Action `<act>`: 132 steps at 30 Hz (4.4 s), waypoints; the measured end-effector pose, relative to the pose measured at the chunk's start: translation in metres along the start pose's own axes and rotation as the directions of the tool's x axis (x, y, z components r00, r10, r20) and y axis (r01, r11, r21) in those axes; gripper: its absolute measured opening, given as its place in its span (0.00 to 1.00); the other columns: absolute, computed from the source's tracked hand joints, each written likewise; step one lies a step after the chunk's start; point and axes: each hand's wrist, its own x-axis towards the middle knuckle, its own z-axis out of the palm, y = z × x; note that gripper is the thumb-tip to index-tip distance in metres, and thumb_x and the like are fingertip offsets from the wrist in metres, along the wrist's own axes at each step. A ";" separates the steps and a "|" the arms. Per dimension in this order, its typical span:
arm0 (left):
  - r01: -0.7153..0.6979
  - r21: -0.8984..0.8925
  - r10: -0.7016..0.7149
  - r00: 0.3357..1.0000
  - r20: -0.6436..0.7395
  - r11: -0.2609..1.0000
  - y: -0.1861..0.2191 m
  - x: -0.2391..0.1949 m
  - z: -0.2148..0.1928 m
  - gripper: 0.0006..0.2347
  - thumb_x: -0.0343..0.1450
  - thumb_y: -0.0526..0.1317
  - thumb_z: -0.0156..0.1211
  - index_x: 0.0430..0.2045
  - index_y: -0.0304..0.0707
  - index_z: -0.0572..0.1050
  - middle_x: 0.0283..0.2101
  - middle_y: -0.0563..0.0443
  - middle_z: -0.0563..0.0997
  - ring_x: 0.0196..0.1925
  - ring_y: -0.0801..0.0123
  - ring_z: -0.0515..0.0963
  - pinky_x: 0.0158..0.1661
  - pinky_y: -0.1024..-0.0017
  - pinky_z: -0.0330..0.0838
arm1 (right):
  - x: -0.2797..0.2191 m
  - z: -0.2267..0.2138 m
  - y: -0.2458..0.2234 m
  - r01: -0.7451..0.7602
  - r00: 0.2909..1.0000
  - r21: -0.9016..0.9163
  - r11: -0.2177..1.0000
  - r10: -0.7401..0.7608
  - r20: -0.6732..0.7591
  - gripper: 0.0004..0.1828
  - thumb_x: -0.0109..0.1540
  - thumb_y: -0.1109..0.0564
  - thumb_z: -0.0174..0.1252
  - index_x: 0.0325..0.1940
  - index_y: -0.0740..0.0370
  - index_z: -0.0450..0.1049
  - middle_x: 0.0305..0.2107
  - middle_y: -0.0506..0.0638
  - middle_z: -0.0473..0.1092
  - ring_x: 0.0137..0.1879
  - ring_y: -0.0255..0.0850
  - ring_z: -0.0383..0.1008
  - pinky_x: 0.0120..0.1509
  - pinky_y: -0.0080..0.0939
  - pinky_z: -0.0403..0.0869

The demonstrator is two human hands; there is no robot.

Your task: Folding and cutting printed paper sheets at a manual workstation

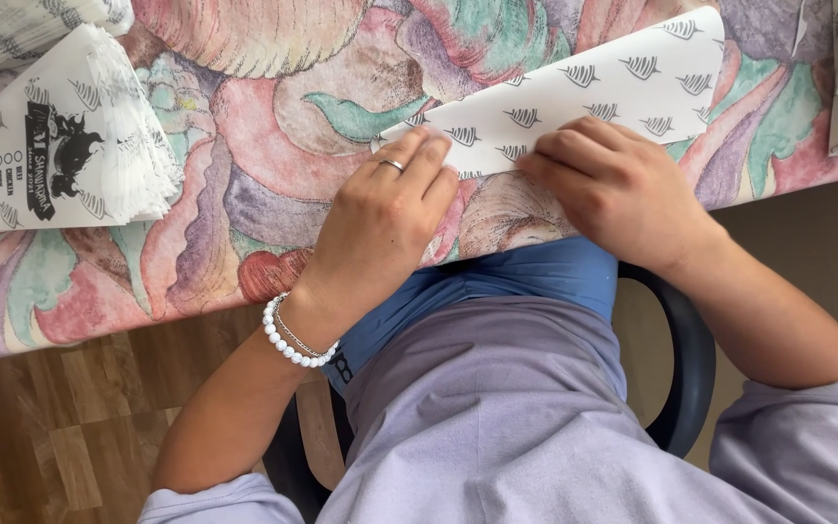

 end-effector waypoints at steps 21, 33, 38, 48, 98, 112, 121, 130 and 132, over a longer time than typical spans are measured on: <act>0.152 -0.151 -0.125 0.976 0.176 0.977 -0.011 -0.007 0.005 0.06 0.76 0.30 0.51 0.44 0.40 0.73 0.70 0.41 0.69 0.68 0.50 0.70 0.55 0.57 0.68 | -0.038 -0.005 0.022 -0.009 1.000 -0.094 0.996 0.008 -0.005 0.05 0.73 0.67 0.61 0.51 0.66 0.82 0.43 0.52 0.72 0.44 0.47 0.74 0.44 0.40 0.75; -0.045 0.070 0.046 0.999 -0.013 0.997 -0.006 0.008 -0.001 0.03 0.75 0.32 0.64 0.40 0.36 0.82 0.53 0.43 0.82 0.55 0.56 0.78 0.57 0.63 0.71 | -0.031 -0.010 0.023 -0.016 0.999 -0.065 0.998 0.018 0.037 0.04 0.72 0.68 0.62 0.49 0.67 0.81 0.42 0.52 0.73 0.42 0.46 0.71 0.45 0.43 0.75; -0.013 0.040 0.013 1.000 -0.010 0.999 -0.005 0.012 0.000 0.03 0.74 0.37 0.67 0.32 0.40 0.80 0.36 0.54 0.80 0.35 0.64 0.76 0.29 0.69 0.70 | -0.018 -0.012 0.020 -0.017 1.000 -0.009 1.000 0.017 0.009 0.04 0.70 0.65 0.65 0.49 0.66 0.82 0.42 0.54 0.73 0.43 0.48 0.74 0.46 0.43 0.77; -0.035 0.121 0.042 0.998 -0.055 0.992 -0.005 0.013 -0.001 0.06 0.77 0.38 0.62 0.30 0.41 0.78 0.35 0.54 0.78 0.36 0.65 0.75 0.40 0.68 0.72 | -0.002 -0.001 0.012 0.029 0.999 -0.025 0.999 -0.029 0.014 0.03 0.72 0.65 0.61 0.48 0.66 0.79 0.41 0.52 0.71 0.41 0.46 0.71 0.45 0.43 0.75; 0.082 0.076 -0.094 0.980 0.175 0.994 -0.012 -0.004 0.024 0.10 0.78 0.38 0.44 0.49 0.42 0.72 0.69 0.41 0.71 0.66 0.50 0.73 0.51 0.57 0.66 | 0.063 0.010 0.009 -0.009 0.932 -0.253 0.967 0.099 0.348 0.30 0.74 0.35 0.38 0.70 0.51 0.72 0.14 0.46 0.72 0.24 0.45 0.77 0.27 0.44 0.71; 0.134 0.043 -0.139 0.979 0.146 0.990 -0.004 0.004 0.020 0.13 0.72 0.32 0.47 0.49 0.49 0.70 0.64 0.39 0.72 0.59 0.44 0.76 0.44 0.55 0.68 | 0.054 0.014 0.009 -0.185 0.982 0.013 0.983 0.184 0.050 0.22 0.70 0.47 0.45 0.53 0.55 0.83 0.18 0.51 0.76 0.24 0.48 0.78 0.31 0.46 0.74; 0.067 0.074 -0.077 0.988 0.136 0.995 -0.011 -0.004 0.028 0.22 0.68 0.30 0.53 0.56 0.56 0.75 0.66 0.37 0.69 0.59 0.45 0.73 0.45 0.53 0.67 | 0.016 0.016 0.062 -0.297 0.952 -0.028 0.955 0.298 0.071 0.22 0.76 0.49 0.44 0.49 0.50 0.86 0.06 0.34 0.54 0.13 0.28 0.44 0.18 0.33 0.45; 0.049 0.033 -0.056 0.969 0.240 0.998 -0.014 -0.004 0.029 0.34 0.64 0.24 0.47 0.63 0.68 0.71 0.68 0.29 0.63 0.60 0.39 0.71 0.48 0.51 0.64 | -0.035 0.005 0.099 -0.414 0.899 -0.246 0.876 0.437 0.044 0.22 0.79 0.47 0.46 0.55 0.52 0.87 0.08 0.44 0.65 0.14 0.36 0.62 0.18 0.36 0.56; 0.043 0.065 -0.060 0.951 0.302 0.997 -0.008 -0.001 0.028 0.37 0.63 0.22 0.45 0.65 0.68 0.69 0.69 0.26 0.62 0.62 0.37 0.69 0.50 0.50 0.64 | -0.036 0.004 0.090 -0.411 0.901 -0.248 0.877 0.432 0.032 0.22 0.80 0.46 0.47 0.54 0.52 0.87 0.11 0.44 0.70 0.16 0.36 0.68 0.18 0.35 0.58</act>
